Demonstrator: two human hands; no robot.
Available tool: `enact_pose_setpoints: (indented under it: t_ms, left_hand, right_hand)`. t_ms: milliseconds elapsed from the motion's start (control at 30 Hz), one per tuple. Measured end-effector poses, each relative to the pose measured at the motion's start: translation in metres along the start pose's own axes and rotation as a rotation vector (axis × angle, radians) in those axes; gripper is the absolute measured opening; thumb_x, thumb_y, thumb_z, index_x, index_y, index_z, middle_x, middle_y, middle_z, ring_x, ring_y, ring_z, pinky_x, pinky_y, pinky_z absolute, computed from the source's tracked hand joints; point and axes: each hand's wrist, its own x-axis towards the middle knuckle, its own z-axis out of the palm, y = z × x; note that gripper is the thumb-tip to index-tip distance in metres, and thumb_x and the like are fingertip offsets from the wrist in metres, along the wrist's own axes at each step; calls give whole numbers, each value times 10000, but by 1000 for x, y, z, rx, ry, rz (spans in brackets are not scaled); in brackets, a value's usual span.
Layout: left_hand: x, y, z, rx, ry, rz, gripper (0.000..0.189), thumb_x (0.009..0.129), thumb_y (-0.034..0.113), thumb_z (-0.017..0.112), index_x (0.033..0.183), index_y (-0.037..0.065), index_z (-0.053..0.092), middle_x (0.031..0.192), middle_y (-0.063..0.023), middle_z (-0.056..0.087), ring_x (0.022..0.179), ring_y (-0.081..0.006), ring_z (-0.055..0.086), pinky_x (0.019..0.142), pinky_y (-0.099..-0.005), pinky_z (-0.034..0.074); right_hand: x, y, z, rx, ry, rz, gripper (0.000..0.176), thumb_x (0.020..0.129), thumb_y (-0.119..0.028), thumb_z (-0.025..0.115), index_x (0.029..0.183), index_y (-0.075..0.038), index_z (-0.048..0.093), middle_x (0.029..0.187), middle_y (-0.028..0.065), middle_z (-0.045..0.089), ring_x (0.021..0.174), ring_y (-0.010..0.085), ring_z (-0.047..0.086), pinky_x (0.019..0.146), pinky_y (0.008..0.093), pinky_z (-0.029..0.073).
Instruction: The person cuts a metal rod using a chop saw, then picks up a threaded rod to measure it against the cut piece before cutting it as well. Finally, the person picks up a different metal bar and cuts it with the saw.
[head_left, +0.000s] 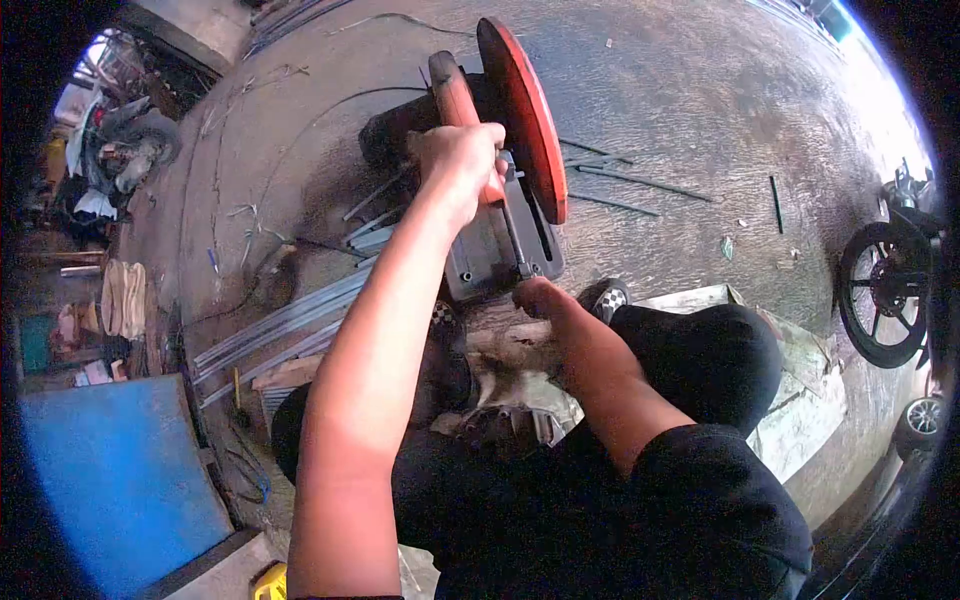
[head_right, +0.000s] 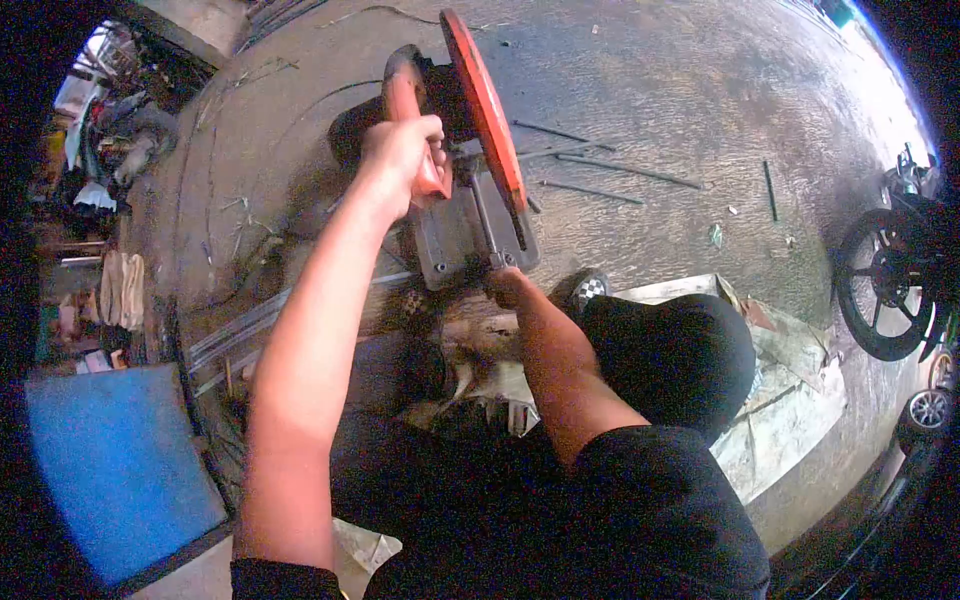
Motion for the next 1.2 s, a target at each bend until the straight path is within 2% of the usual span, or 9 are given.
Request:
enact_pose_setpoints:
  t_ms: [333,400,467,533,600,733,800,900,1200]
  left_hand:
    - [3,1,1,14,16,2,132,693,124,599,642,11,555,587,-67,554,504,-162,551,466,-308,471]
    - [5,5,3,54,59,-38,145,685,123,609,694,-19,581,616,-86,574,523,-181,571,479,-322,482]
    - [-3,13,2,248,184,67,345,670,86,587,946,-118,550,776,-216,633,643,-313,646,574,-366,535]
    - [-6,7,7,357,340,312,428,665,88,583,1028,-125,501,858,-251,620,743,-350,638,659,-387,528]
    - [-5,0,10,465,494,556,516,661,90,579,1109,-132,452,939,-286,608,842,-387,630,744,-409,522]
    - [17,7,2,468,248,253,550,643,91,575,1129,-125,437,1022,-313,578,1007,-415,568,907,-418,446]
    - [17,16,-3,415,87,173,479,639,81,568,1068,-115,487,1034,-312,576,1006,-418,568,914,-410,444]
    - [9,21,0,457,199,180,433,645,81,581,1031,-103,514,1052,-313,571,1026,-412,561,922,-419,437]
    - [2,17,4,545,211,210,408,656,64,567,1018,-110,496,1048,-311,567,1034,-413,554,926,-424,428]
  right_hand:
    - [-146,-101,79,-109,224,188,77,773,-96,571,759,-50,631,545,45,483,412,151,425,379,293,345]
    - [-104,-79,51,-313,236,184,135,761,-117,582,851,-28,630,690,93,574,544,191,530,441,346,425]
    - [-127,-94,49,-362,640,-99,254,782,-171,565,946,19,600,886,131,612,755,252,590,595,403,492]
    - [-214,-171,84,295,1259,31,333,809,-215,525,1005,48,579,1008,159,604,895,276,578,757,413,478]
    - [-268,-231,107,518,1200,-402,381,837,-254,514,1050,58,567,1002,160,610,886,251,582,805,371,448]
    - [-293,-330,121,8,769,-1221,497,779,-331,631,1042,85,560,976,168,629,876,250,595,812,328,449]
    - [-282,-362,136,-204,514,-1096,468,773,-304,629,1082,41,563,994,199,637,913,307,620,814,356,463]
    - [-304,-371,159,-654,745,-1050,446,759,-280,627,1120,-26,565,984,227,631,947,371,607,810,404,472]
    - [-297,-355,155,-612,780,-1107,431,759,-246,612,1148,-71,547,918,246,623,898,410,592,771,448,476]
